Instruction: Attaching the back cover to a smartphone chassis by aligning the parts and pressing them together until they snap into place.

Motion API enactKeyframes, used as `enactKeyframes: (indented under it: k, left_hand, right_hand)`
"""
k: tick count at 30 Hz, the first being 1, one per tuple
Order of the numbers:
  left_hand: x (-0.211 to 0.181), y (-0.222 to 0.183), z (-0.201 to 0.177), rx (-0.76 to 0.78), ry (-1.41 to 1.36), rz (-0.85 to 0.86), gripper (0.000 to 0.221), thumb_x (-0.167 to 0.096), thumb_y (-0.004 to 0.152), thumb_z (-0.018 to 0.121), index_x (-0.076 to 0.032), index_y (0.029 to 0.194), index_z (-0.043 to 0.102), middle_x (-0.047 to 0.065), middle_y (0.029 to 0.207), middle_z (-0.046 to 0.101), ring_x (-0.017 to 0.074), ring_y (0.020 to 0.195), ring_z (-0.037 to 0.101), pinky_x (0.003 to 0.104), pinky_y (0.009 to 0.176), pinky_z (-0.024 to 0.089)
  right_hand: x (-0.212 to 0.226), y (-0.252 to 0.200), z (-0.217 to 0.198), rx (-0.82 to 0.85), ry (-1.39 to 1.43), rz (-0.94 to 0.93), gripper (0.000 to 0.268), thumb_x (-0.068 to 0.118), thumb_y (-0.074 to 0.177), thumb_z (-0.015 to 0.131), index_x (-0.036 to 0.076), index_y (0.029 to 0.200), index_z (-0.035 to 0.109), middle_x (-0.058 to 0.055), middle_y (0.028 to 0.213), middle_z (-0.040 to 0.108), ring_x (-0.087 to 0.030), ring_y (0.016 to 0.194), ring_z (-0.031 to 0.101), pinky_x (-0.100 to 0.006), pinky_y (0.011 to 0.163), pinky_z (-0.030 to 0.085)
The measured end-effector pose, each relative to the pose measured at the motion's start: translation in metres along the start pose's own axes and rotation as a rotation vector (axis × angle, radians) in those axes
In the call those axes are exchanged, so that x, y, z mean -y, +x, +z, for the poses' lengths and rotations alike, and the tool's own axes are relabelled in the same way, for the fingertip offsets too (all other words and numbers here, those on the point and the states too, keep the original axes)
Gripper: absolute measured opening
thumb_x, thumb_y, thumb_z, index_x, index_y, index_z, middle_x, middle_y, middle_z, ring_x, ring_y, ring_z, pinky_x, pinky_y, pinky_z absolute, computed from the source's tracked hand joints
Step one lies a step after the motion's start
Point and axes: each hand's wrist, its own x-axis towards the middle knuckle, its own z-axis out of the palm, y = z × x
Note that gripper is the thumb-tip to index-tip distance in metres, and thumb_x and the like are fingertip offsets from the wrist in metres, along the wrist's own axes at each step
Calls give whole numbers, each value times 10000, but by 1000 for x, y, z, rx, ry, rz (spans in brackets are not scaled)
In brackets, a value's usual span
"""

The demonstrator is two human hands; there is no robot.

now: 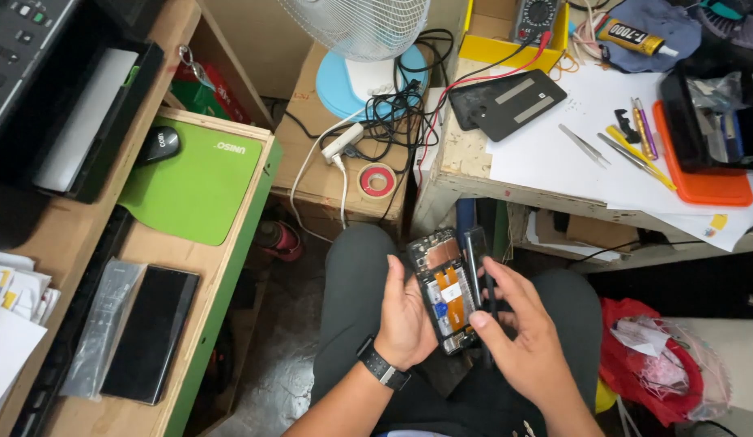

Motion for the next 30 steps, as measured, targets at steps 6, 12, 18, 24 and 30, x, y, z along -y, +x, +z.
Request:
enactKeyframes:
  k: [6,12,18,24,30]
  left_hand:
    - [-3,2,-5,-28,-79,-19,1023,-823,1128,256,-46,1706,586,216,1645,677,406,1485,654,587,1202,540]
    - [-4,3,-7,-41,-88,-35,990,-806,1135,286,-42,1676,608,251,1664,668,438,1499,661,616,1108,588]
    - [1,5,-2,-27,-32,51,852,-699,1163,297,-130,1761,507,191,1728,605,376,1512,625,560,1264,493]
    - [19,4,-9,53,90,206,724,-562,1219,300,-231,1862,283,119,1848,451,276,1657,489,459,1405,363]
    - [15,-5,4,210,325,291,763,-581,1244,255,-198,1882,84,134,1943,201,284,1784,248,483,1485,173]
  right_hand:
    - [-6,-3,-3,-6,130,-26,732,256,1039,686,139,1745,529,-62,1682,599,-188,1317,710,-363,1008,700]
    - [0,-8,-9,13,259,55,742,302,1063,605,137,1779,503,-87,1558,723,-219,1342,784,-415,1149,654]
    - [9,-6,-6,32,60,-261,679,218,1060,644,89,1719,545,-141,1791,537,-258,1584,559,-434,1224,549]
    - [5,-3,8,93,-165,-290,667,249,1059,701,208,1715,590,-154,1848,424,-353,1706,451,-540,1294,447]
    - [-3,0,14,88,-173,-330,671,240,1067,705,230,1725,573,-147,1851,407,-388,1685,462,-589,1287,466]
